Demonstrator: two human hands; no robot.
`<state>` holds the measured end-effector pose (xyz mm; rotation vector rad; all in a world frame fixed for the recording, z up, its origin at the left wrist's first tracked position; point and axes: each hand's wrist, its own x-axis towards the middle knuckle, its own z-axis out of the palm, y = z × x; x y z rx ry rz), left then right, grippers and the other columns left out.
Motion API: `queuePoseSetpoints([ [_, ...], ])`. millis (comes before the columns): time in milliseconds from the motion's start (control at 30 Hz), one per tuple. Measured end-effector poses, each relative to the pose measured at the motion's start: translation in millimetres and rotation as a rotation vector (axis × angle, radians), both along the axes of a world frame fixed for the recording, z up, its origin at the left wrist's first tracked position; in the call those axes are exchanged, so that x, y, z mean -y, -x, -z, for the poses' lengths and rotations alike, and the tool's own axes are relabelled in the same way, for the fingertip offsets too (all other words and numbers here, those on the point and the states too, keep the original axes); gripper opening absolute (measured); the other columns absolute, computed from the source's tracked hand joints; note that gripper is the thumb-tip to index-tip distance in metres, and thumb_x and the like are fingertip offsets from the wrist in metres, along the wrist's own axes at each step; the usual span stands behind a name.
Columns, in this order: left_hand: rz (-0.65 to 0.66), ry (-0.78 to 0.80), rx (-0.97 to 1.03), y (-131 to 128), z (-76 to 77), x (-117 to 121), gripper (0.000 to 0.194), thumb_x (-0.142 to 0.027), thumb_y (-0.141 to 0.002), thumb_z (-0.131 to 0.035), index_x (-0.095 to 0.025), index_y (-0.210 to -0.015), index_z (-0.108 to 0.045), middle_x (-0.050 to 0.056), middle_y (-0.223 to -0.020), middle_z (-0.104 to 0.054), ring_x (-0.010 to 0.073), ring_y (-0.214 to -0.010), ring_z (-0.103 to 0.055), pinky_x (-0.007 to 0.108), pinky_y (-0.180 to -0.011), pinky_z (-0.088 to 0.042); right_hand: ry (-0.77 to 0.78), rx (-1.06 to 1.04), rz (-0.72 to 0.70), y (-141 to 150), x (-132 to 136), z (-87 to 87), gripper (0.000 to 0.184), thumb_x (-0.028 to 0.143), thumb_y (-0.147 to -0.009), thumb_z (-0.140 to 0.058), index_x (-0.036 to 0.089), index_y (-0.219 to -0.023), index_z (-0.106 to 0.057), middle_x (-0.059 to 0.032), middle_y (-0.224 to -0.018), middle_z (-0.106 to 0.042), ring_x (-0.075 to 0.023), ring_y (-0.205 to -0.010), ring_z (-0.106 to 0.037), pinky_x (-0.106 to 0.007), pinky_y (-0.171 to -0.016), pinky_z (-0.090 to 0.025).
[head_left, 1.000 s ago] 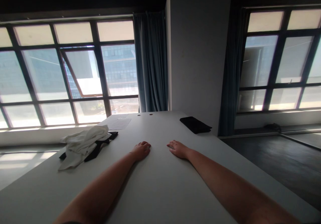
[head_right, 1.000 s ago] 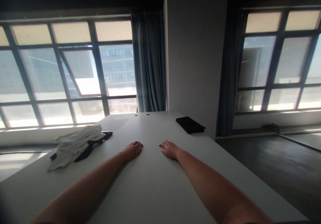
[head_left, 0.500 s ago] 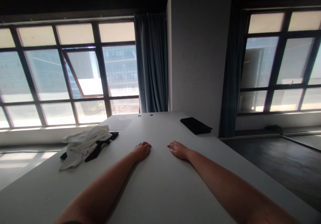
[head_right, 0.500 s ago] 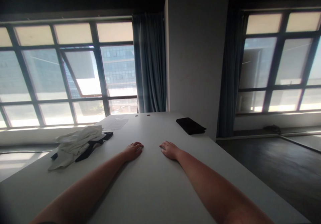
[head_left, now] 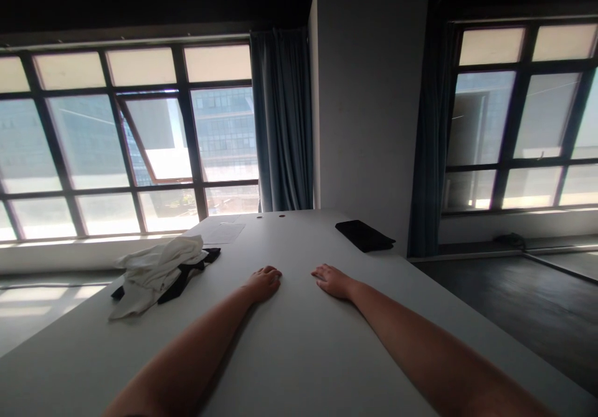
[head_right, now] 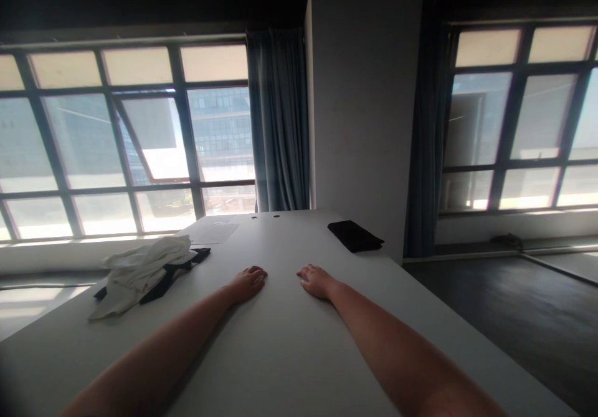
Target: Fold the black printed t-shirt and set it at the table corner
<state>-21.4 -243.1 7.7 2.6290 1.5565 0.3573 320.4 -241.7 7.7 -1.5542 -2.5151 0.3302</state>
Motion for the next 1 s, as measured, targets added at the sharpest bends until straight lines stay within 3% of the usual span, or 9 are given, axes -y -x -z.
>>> queuePoseSetpoints([
  [200,-0.014,0.007,-0.016,-3,-0.7,4,0.047,-0.040,-0.116,-0.056,-0.031,-0.158,-0.074,0.009,-0.168,-0.066,0.0307,-0.155,-0.065,0.048,-0.137,-0.047,-0.002,-0.005,0.012,0,0,0.1,0.071,0.041,-0.109,-0.048,0.015,-0.174,-0.062,-0.0151,-0.180,-0.050,-0.0299,-0.171,-0.047,-0.044,-0.151,-0.030],
  [267,-0.049,-0.005,-0.019,0,-5.6,5,0.045,-0.040,-0.114,-0.060,-0.033,-0.155,-0.076,0.010,-0.170,-0.065,0.0346,-0.160,-0.060,0.058,-0.141,-0.041,-0.003,-0.005,0.011,0,1,-0.4,0.071,0.041,-0.109,-0.048,0.015,-0.174,-0.062,-0.0149,-0.180,-0.050,-0.0298,-0.172,-0.046,-0.044,-0.152,-0.030],
  [333,-0.116,-0.073,-0.014,9,-15.4,4,0.043,-0.035,-0.108,-0.067,-0.031,-0.150,-0.078,0.012,-0.177,-0.058,0.0421,-0.172,-0.044,0.073,-0.145,-0.022,-0.005,-0.004,0.008,0,2,-1.0,0.071,0.041,-0.110,-0.048,0.014,-0.174,-0.062,-0.0152,-0.181,-0.049,-0.0299,-0.173,-0.045,-0.045,-0.153,-0.028],
  [400,-0.211,-0.250,0.007,31,-28.3,3,0.044,-0.024,-0.101,-0.070,-0.029,-0.144,-0.080,0.014,-0.183,-0.051,0.0441,-0.180,-0.027,0.077,-0.146,-0.001,-0.001,0.001,0.003,1,3,-1.5,0.071,0.040,-0.110,-0.048,0.014,-0.174,-0.062,-0.0158,-0.181,-0.049,-0.0303,-0.173,-0.045,-0.045,-0.152,-0.029],
  [500,-0.433,-0.555,0.115,83,-43.7,4,0.049,-0.021,-0.099,-0.066,-0.028,-0.146,-0.079,0.013,-0.183,-0.050,0.0417,-0.181,-0.024,0.076,-0.145,0.005,0.004,0.006,0.005,2,3,-2.6,0.071,0.039,-0.110,-0.048,0.013,-0.174,-0.062,-0.0160,-0.180,-0.050,-0.0306,-0.173,-0.045,-0.045,-0.152,-0.030],
  [600,-0.574,-0.706,0.239,146,-47.2,11,0.059,-0.025,-0.099,-0.064,-0.027,-0.158,-0.071,0.012,-0.187,-0.043,0.0427,-0.183,-0.013,0.081,-0.142,0.008,-0.001,-0.003,-0.008,2,4,-3.6,0.071,0.039,-0.110,-0.047,0.011,-0.174,-0.062,-0.0163,-0.179,-0.051,-0.0301,-0.172,-0.046,-0.044,-0.152,-0.029],
  [700,-0.888,-0.556,0.197,193,-45.1,21,0.060,-0.032,-0.103,-0.064,-0.019,-0.162,-0.067,0.020,-0.194,-0.025,0.0500,-0.181,-0.011,0.085,-0.138,-0.003,0.000,-0.003,-0.022,0,4,-3.6,0.071,0.039,-0.109,-0.047,0.011,-0.173,-0.062,-0.0166,-0.179,-0.051,-0.0296,-0.172,-0.046,-0.044,-0.152,-0.029],
  [800,-1.219,-0.243,0.193,211,-45.3,28,0.075,-0.052,-0.100,-0.076,-0.019,-0.166,-0.063,0.024,-0.185,-0.039,0.0602,-0.171,-0.025,0.085,-0.132,-0.023,0.001,-0.001,-0.023,-1,2,-1.8,0.072,0.040,-0.109,-0.047,0.011,-0.173,-0.062,-0.0172,-0.181,-0.050,-0.0299,-0.173,-0.044,-0.045,-0.152,-0.029],
  [1000,-1.188,-0.203,0.225,207,-50.4,27,0.064,-0.060,-0.105,-0.066,-0.014,-0.149,-0.066,0.025,-0.159,-0.062,0.0543,-0.153,-0.046,0.067,-0.118,-0.047,-0.018,0.002,-0.025,-2,-4,4.3,0.072,0.040,-0.109,-0.047,0.012,-0.172,-0.063,-0.0164,-0.178,-0.053,-0.0297,-0.170,-0.048,-0.045,-0.151,-0.032],
])
